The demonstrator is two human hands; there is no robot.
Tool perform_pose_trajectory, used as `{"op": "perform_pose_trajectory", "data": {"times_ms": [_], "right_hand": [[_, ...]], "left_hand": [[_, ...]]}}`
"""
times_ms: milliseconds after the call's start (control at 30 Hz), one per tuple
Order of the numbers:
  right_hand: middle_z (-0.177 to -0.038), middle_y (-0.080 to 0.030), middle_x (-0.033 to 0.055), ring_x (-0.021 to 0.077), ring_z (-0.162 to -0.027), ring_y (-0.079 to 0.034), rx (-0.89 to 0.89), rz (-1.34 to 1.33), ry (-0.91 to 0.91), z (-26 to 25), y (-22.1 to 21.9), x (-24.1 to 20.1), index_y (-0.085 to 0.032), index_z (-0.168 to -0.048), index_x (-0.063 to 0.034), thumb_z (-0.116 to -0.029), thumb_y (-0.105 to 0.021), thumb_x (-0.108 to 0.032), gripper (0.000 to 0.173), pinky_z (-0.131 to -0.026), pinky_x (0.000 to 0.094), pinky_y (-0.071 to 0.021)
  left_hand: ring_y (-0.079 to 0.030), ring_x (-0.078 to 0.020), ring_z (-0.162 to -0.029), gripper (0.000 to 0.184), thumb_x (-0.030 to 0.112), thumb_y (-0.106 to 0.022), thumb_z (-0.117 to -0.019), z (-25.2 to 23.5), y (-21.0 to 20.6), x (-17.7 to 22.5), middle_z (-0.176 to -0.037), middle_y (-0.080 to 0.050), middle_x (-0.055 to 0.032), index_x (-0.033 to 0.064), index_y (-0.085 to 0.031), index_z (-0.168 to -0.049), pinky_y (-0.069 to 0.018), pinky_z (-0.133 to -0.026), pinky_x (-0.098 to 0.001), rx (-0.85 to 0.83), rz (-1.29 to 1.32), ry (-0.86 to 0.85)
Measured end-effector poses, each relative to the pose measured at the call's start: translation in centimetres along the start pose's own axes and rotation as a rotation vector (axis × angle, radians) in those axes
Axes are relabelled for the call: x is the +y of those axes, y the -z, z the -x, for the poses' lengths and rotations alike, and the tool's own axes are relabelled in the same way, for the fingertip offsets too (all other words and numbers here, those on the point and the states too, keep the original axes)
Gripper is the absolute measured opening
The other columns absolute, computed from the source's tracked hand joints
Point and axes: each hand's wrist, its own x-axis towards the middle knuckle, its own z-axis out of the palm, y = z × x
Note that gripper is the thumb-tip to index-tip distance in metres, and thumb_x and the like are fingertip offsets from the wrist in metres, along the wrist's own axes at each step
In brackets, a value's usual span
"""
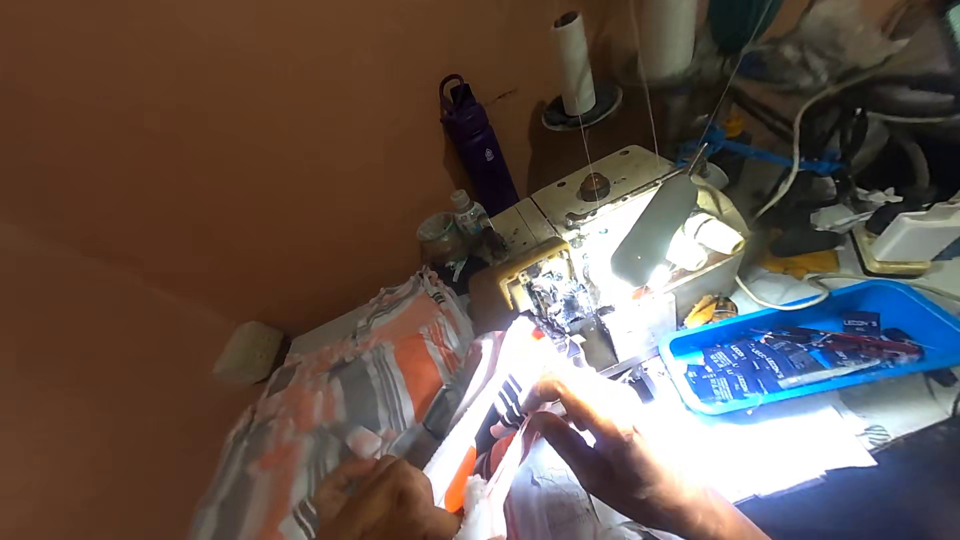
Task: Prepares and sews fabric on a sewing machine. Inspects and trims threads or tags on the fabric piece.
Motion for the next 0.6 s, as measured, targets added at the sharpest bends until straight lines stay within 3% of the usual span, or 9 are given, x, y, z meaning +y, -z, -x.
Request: {"op": "perform_pose_trajectory", "data": {"times_ms": [67, 100, 167, 233, 267, 333, 467, 600], "right_hand": [[-0.09, -0.067, 0.0094, 0.0111, -0.082, -0.061, -0.087, -0.065, 0.012, -0.3, 1.1, -0.2, -0.07, -0.106, -0.0018, -0.1009, -0.056, -0.009, 0.017, -0.075, 0.0206, -0.0476], [-0.09, -0.065, 0.0105, 0.0121, -0.086, -0.06, -0.131, -0.121, 0.01, -0.3, 1.7, -0.3, -0.071, -0.103, -0.0007, -0.1007, -0.056, -0.008, 0.017, -0.078, 0.0207, -0.0463], [-0.094, -0.066, 0.013, 0.0108, -0.09, -0.061, -0.209, -0.215, -0.009, 0.3, 3.0, -0.4, -0.069, -0.103, 0.0019, -0.1021, -0.056, -0.009, 0.017, -0.08, 0.0177, -0.0468], [-0.089, -0.065, 0.0142, 0.0064, -0.077, -0.06, -0.238, -0.32, -0.044, 1.4, 3.7, -0.5, -0.064, -0.106, 0.0071, -0.1035, -0.053, -0.008, 0.019, -0.071, 0.0129, -0.0482], [-0.084, -0.062, 0.0148, 0.0056, -0.069, -0.057, -0.215, -0.36, -0.07, 2.2, 3.7, -0.6, -0.062, -0.105, 0.0097, -0.1031, -0.053, -0.006, 0.019, -0.065, 0.012, -0.0474], [-0.081, -0.061, 0.0146, 0.0037, -0.067, -0.054, -0.137, -0.406, -0.173, 4.2, 3.3, -1.0, -0.061, -0.102, 0.0104, -0.1034, -0.053, -0.006, 0.018, -0.065, 0.0116, -0.0453], [-0.081, -0.064, 0.0101, -0.0045, -0.072, -0.054, 0.016, -0.489, -0.39, 7.0, 2.1, -1.6, -0.062, -0.1, 0.0117, -0.1007, -0.055, -0.003, 0.016, -0.071, 0.0091, -0.0447], [-0.089, -0.066, 0.0105, -0.0036, -0.084, -0.058, 0.054, -0.524, -0.398, 7.0, 1.5, -0.5, -0.063, -0.1, 0.0106, -0.1021, -0.055, -0.004, 0.016, -0.081, 0.0109, -0.0469]], "left_hand": [[-0.054, -0.0083, -0.086, 0.029, 0.027, -0.075, -0.0904, -0.4, 0.3, -0.2, -0.079, -0.058, -0.0062, 0.0039, -0.06, -0.083, -0.0342, -0.095, -0.0292, -0.02, 0.107, -0.014], [-0.054, -0.0026, -0.089, 0.027, 0.03, -0.075, -0.0912, -0.7, 0.5, -0.4, -0.083, -0.058, -0.0003, 0.0084, -0.061, -0.085, -0.0371, -0.093, -0.0239, -0.028, 0.162, -0.01], [-0.055, 0.0058, -0.089, 0.019, 0.033, -0.077, -0.0905, -1.8, 0.8, -1.6, -0.086, -0.059, 0.0118, 0.0181, -0.066, -0.087, -0.0433, -0.083, -0.0141, -0.028, 0.292, -0.007], [-0.056, 0.0095, -0.085, 0.014, 0.035, -0.078, -0.0895, -3.2, 0.1, -3.2, -0.086, -0.06, 0.0189, 0.0254, -0.068, -0.087, -0.046, -0.074, -0.0095, -0.019, 0.435, -0.024], [-0.056, 0.0099, -0.082, 0.013, 0.035, -0.078, -0.0894, -3.9, -0.5, -3.8, -0.084, -0.061, 0.02, 0.0265, -0.068, -0.086, -0.0453, -0.072, -0.0087, -0.016, 0.501, -0.032], [-0.055, 0.0111, -0.079, 0.012, 0.036, -0.077, -0.0898, -4.9, -2.0, -4.6, -0.081, -0.061, 0.0212, 0.0285, -0.07, -0.084, -0.044, -0.069, -0.0069, -0.024, 0.604, -0.019], [-0.056, 0.0103, -0.077, 0.011, 0.034, -0.077, -0.0884, -5.5, -3.9, -5.1, -0.078, -0.062, 0.0197, 0.0273, -0.07, -0.082, -0.0449, -0.069, -0.0078, -0.066, 0.666, 0.051], [-0.057, 0.0096, -0.079, 0.012, 0.033, -0.078, -0.0878, -5.9, -4.1, -5.4, -0.08, -0.062, 0.0191, 0.0258, -0.07, -0.083, -0.0453, -0.071, -0.0081, -0.093, 0.643, 0.05]]}}
